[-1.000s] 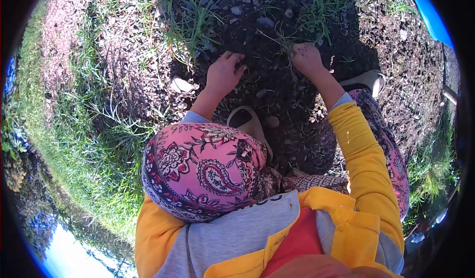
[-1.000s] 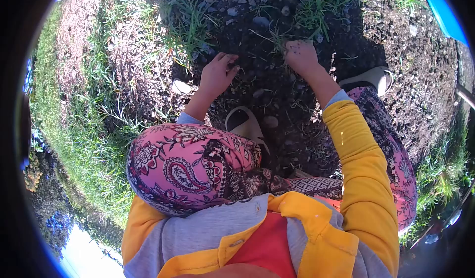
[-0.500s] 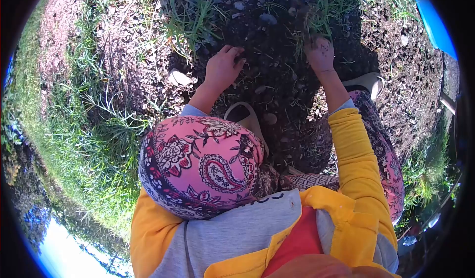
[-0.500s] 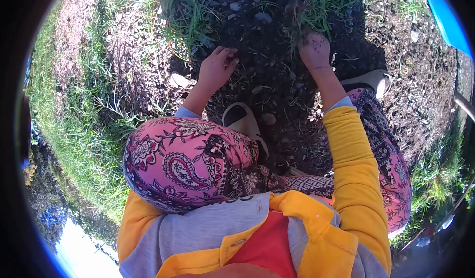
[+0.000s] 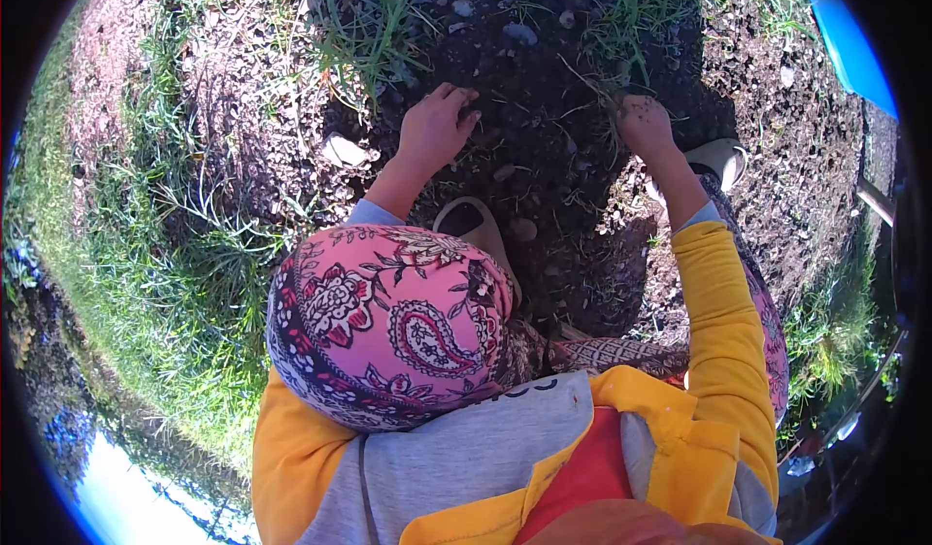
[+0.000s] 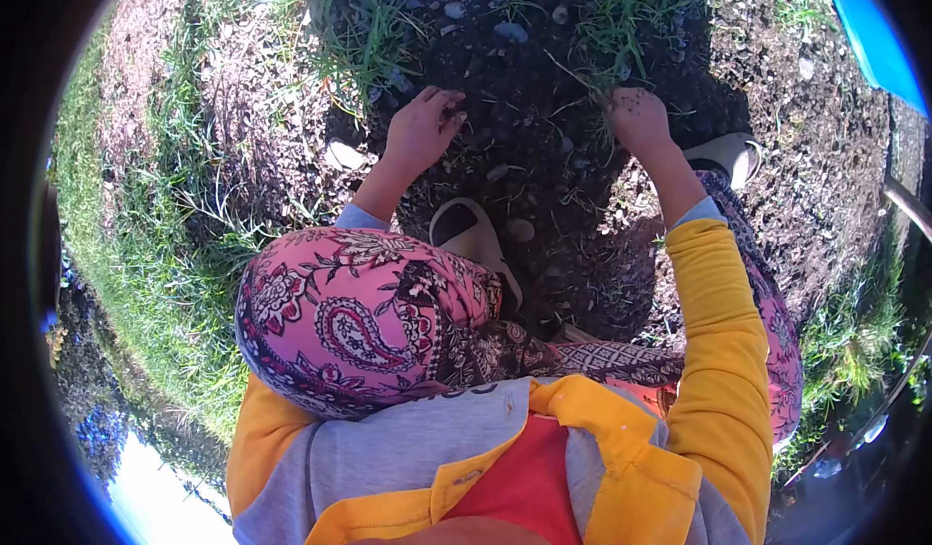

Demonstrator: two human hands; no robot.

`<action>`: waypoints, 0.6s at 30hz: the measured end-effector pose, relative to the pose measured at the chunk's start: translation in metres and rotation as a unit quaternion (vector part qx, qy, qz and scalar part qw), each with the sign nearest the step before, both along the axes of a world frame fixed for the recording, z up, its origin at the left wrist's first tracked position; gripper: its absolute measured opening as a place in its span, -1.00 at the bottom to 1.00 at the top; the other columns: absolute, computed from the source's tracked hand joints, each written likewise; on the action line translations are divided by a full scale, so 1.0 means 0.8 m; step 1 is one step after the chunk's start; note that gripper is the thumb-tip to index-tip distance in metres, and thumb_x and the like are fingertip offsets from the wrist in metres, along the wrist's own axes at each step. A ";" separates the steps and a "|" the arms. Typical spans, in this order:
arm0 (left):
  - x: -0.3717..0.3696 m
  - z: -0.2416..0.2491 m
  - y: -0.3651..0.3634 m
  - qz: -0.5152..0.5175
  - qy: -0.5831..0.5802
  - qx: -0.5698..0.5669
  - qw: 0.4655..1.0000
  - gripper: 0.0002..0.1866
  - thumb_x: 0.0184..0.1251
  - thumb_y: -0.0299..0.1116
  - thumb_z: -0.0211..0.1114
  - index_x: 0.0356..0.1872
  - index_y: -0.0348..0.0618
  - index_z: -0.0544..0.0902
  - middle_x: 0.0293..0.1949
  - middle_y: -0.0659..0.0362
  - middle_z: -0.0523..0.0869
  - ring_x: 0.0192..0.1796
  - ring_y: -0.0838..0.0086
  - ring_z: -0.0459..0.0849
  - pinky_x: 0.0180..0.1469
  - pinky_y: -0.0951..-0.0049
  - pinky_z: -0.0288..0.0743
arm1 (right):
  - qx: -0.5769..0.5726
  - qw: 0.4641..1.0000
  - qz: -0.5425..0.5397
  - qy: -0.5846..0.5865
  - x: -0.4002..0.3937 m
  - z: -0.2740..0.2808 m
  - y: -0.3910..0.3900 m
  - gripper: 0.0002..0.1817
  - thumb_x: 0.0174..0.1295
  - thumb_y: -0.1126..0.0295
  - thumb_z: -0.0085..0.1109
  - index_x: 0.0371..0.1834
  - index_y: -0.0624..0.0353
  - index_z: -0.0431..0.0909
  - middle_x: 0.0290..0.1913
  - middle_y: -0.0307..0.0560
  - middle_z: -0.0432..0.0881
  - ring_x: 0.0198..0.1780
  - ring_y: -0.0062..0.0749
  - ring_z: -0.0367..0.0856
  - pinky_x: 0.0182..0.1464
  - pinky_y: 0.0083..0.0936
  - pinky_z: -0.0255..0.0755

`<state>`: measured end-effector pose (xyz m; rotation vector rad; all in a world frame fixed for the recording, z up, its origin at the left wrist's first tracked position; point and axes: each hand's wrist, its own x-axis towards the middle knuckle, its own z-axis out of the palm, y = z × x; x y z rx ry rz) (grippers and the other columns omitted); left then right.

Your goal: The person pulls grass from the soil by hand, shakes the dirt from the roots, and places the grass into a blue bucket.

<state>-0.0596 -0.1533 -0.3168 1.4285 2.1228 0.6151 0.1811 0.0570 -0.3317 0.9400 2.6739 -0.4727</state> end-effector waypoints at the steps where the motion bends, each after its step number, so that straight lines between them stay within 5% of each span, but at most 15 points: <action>1: -0.001 0.000 -0.003 0.011 -0.009 -0.006 1.000 -0.74 0.07 -0.33 0.23 -0.17 -0.09 0.55 -0.31 0.19 0.56 -0.37 0.36 0.61 -0.31 0.40 0.49 | 0.043 0.999 0.026 0.015 0.017 0.006 0.019 -0.81 0.10 0.26 0.02 -0.42 0.15 0.51 -0.46 0.01 0.54 -0.30 -0.10 0.53 -0.23 -0.24 0.39; 3: -0.008 0.003 -0.005 0.032 -0.021 -0.012 0.999 -0.74 0.04 -0.32 0.24 -0.20 -0.09 0.56 -0.29 0.18 0.57 -0.31 0.29 0.60 -0.28 0.34 0.49 | 0.137 0.988 0.065 0.028 0.069 0.037 0.079 -0.80 0.12 0.26 0.02 -0.40 0.15 0.51 -0.48 -0.03 0.53 -0.31 -0.11 0.52 -0.26 -0.26 0.40; 6: -0.017 0.006 -0.009 0.049 -0.021 -0.011 0.999 -0.75 0.05 -0.33 0.24 -0.20 -0.09 0.56 -0.29 0.18 0.57 -0.31 0.30 0.60 -0.28 0.34 0.49 | 0.268 0.942 0.087 -0.181 0.260 0.068 0.215 -0.74 0.17 0.19 -0.05 -0.35 0.11 0.54 -0.40 -0.08 0.59 -0.38 -0.09 0.58 -0.34 -0.26 0.48; 7: -0.019 0.004 -0.010 0.045 -0.008 -0.008 0.999 -0.74 0.06 -0.33 0.23 -0.18 -0.09 0.56 -0.30 0.19 0.56 -0.34 0.33 0.61 -0.29 0.37 0.49 | 0.238 0.873 -0.054 -0.422 0.328 0.092 0.251 -0.70 0.22 0.21 -0.13 -0.20 0.12 0.56 -0.33 -0.07 0.62 -0.28 -0.12 0.61 -0.25 -0.23 0.49; 8: -0.022 0.000 -0.011 0.043 0.007 -0.007 0.999 -0.73 0.07 -0.33 0.23 -0.17 -0.10 0.55 -0.31 0.19 0.56 -0.37 0.36 0.61 -0.31 0.40 0.49 | 0.204 0.820 -0.069 -0.530 0.414 0.115 0.286 -0.66 0.25 0.27 -0.19 -0.06 0.16 0.52 -0.25 0.01 0.62 -0.18 -0.11 0.60 -0.15 -0.16 0.46; 11: -0.019 -0.001 -0.015 0.037 0.001 -0.015 0.999 -0.72 0.08 -0.33 0.23 -0.15 -0.10 0.55 -0.32 0.19 0.56 -0.39 0.38 0.61 -0.32 0.42 0.49 | 0.148 0.744 -0.107 -0.642 0.479 0.190 0.305 -0.59 0.22 0.17 -0.10 0.01 0.20 0.44 -0.01 0.14 0.50 0.05 -0.04 0.47 0.02 -0.12 0.36; 13: -0.015 0.001 -0.011 0.027 -0.001 -0.018 0.999 -0.72 0.08 -0.32 0.23 -0.14 -0.10 0.55 -0.32 0.19 0.56 -0.38 0.38 0.61 -0.32 0.42 0.49 | 0.191 0.808 0.010 -0.558 0.462 0.136 0.323 -0.59 0.15 0.23 -0.02 -0.01 0.26 0.46 -0.04 0.05 0.54 0.00 -0.09 0.51 0.05 -0.25 0.36; 14: -0.013 0.000 -0.010 0.022 0.005 -0.020 1.000 -0.72 0.09 -0.32 0.23 -0.14 -0.11 0.55 -0.32 0.19 0.56 -0.38 0.38 0.61 -0.32 0.42 0.49 | 0.222 0.895 0.058 -0.383 0.383 0.126 0.284 -0.59 0.13 0.15 0.03 -0.08 0.23 0.49 -0.07 0.04 0.55 -0.01 -0.09 0.50 0.05 -0.30 0.36; 15: -0.012 0.001 -0.008 0.017 0.012 -0.022 1.000 -0.72 0.09 -0.32 0.23 -0.14 -0.11 0.55 -0.31 0.19 0.56 -0.38 0.38 0.61 -0.32 0.42 0.49 | 0.134 0.940 -0.045 -0.309 0.235 0.140 0.214 -0.65 0.15 0.18 0.03 -0.10 0.17 0.49 -0.08 0.04 0.55 -0.06 -0.13 0.52 -0.01 -0.33 0.39; 16: -0.012 0.003 -0.006 0.021 0.007 -0.020 1.000 -0.72 0.07 -0.32 0.23 -0.16 -0.11 0.55 -0.31 0.18 0.56 -0.36 0.34 0.61 -0.30 0.38 0.49 | 0.074 0.990 0.019 -0.116 0.173 0.120 0.176 -0.75 0.18 0.33 -0.01 -0.09 0.11 0.49 -0.09 0.03 0.55 -0.09 -0.19 0.53 -0.07 -0.37 0.42; 18: -0.012 0.007 -0.005 0.029 -0.003 -0.019 0.999 -0.73 0.04 -0.31 0.24 -0.19 -0.10 0.56 -0.29 0.16 0.56 -0.31 0.26 0.61 -0.27 0.32 0.49 | -0.025 0.995 0.092 0.024 0.041 0.098 0.083 -0.74 0.13 0.43 -0.01 -0.10 0.15 0.49 -0.07 -0.04 0.55 -0.11 -0.23 0.55 -0.09 -0.40 0.45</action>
